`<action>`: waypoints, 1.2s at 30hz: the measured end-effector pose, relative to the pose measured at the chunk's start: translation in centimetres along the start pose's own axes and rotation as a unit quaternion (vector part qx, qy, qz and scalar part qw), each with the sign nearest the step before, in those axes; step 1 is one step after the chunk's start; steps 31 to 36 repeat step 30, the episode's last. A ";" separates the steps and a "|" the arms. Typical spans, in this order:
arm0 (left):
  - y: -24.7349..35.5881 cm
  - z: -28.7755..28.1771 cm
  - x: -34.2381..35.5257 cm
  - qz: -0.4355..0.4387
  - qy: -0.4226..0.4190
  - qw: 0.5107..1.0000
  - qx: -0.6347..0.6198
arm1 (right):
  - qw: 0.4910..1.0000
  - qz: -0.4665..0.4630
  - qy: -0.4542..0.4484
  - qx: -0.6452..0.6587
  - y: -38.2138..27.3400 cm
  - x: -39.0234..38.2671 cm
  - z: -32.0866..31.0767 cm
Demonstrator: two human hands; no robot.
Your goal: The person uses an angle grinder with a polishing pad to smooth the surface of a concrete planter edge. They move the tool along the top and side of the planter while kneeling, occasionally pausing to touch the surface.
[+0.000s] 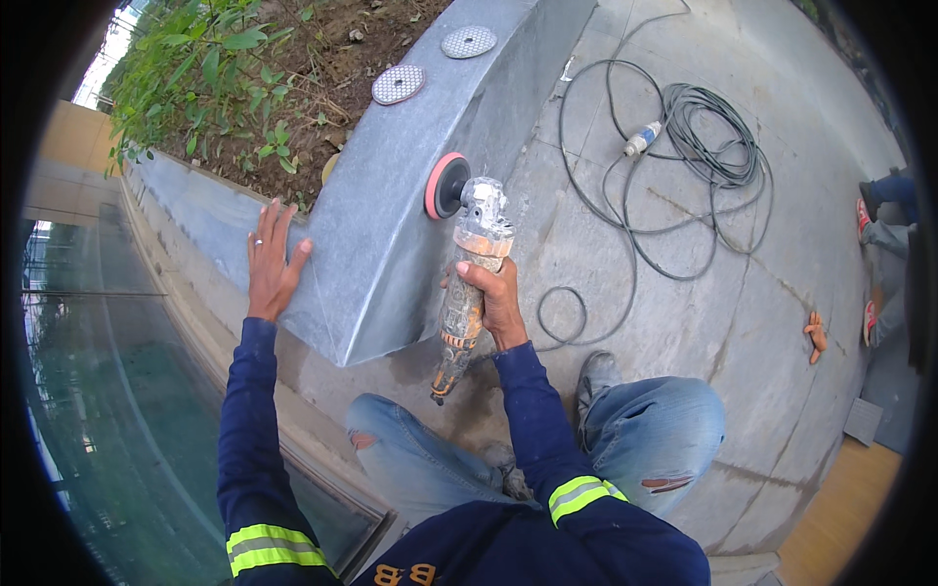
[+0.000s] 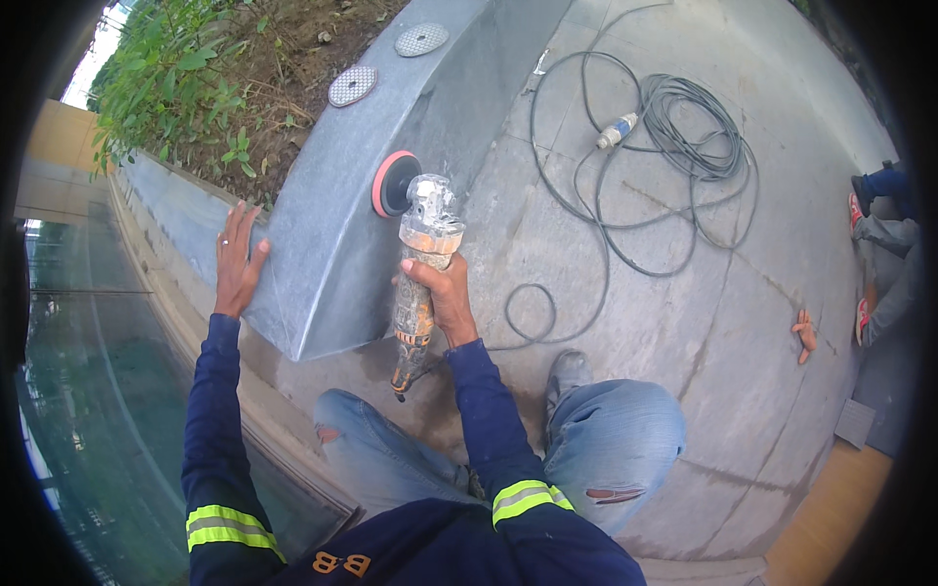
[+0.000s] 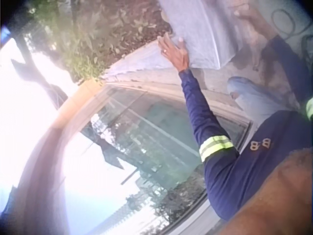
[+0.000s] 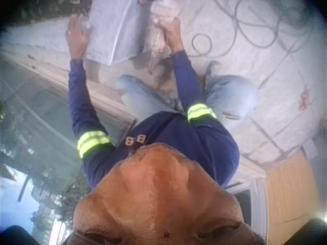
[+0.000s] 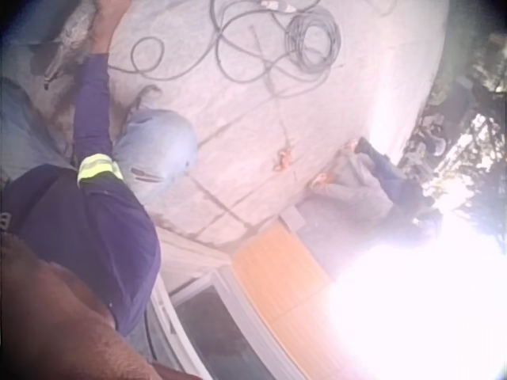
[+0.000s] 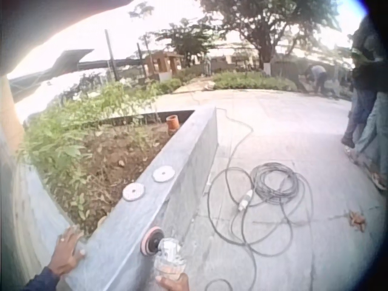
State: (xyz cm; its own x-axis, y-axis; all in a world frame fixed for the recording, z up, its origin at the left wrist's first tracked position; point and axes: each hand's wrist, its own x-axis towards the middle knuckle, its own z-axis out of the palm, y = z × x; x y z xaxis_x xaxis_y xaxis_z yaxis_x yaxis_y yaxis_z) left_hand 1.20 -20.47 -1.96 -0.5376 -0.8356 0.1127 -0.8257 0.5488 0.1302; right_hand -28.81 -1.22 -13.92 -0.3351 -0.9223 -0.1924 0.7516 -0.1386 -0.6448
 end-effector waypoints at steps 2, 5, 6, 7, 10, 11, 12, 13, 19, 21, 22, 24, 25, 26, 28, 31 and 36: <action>0.0 0.0 -0.1 0.003 0.003 1.000 -0.002 | 1.000 -0.003 -0.005 -0.008 -0.5 0.1 0.4; 0.1 0.0 0.2 0.006 0.008 1.000 0.003 | 1.000 -0.017 0.008 -0.018 -1.9 2.4 -0.2; 0.1 0.1 0.3 0.005 0.008 1.000 0.009 | 0.999 -0.028 0.012 -0.018 -2.1 3.0 -0.4; 0.0 0.2 0.4 0.004 0.009 1.000 0.014 | 1.000 -0.022 0.012 -0.016 -2.2 3.1 -0.6; 0.1 0.3 0.3 0.003 0.015 1.000 0.004 | 1.000 -0.006 0.006 -0.017 -1.1 1.6 -0.8; 0.0 0.3 0.0 0.004 0.016 1.000 0.007 | 1.000 -0.007 0.004 -0.021 -0.9 1.1 -0.4; 0.0 0.2 -0.1 0.004 0.017 1.000 0.009 | 1.000 -0.007 0.002 -0.024 -0.7 0.7 0.0; -0.2 0.2 -0.2 0.004 0.017 1.000 0.012 | 1.000 -0.007 0.000 -0.027 -0.7 0.5 0.2; 0.2 0.0 0.0 -0.004 0.014 1.000 0.008 | 0.999 -0.027 0.018 -0.034 -2.1 3.2 -0.4; 0.1 0.2 0.3 -0.005 0.014 1.000 0.012 | 0.999 -0.024 0.023 -0.037 -1.6 3.1 -1.3; 0.1 0.3 0.5 -0.005 0.014 1.000 0.014 | 0.998 -0.028 0.037 -0.034 -0.9 2.7 -1.6; 0.2 0.2 0.3 -0.007 0.012 1.000 0.015 | 0.999 -0.020 0.022 -0.043 -0.3 1.5 -1.4; 0.2 0.1 0.3 -0.007 0.012 1.000 0.015 | 0.999 -0.017 0.015 -0.047 -0.2 1.2 -1.3; -0.1 -0.2 -0.2 -0.010 0.013 1.000 0.015 | 0.999 -0.014 0.009 -0.048 -0.5 0.8 -0.3; -0.1 0.0 -0.1 -0.006 0.016 1.000 0.007 | 0.999 -0.014 0.002 -0.036 -1.3 1.5 0.0; -0.1 0.2 0.1 -0.004 0.015 1.000 0.004 | 0.999 -0.022 -0.002 -0.034 -2.3 3.0 -0.2; -0.1 0.2 0.1 -0.004 0.015 1.000 0.004 | 0.999 -0.022 -0.002 -0.034 -2.3 3.0 -0.2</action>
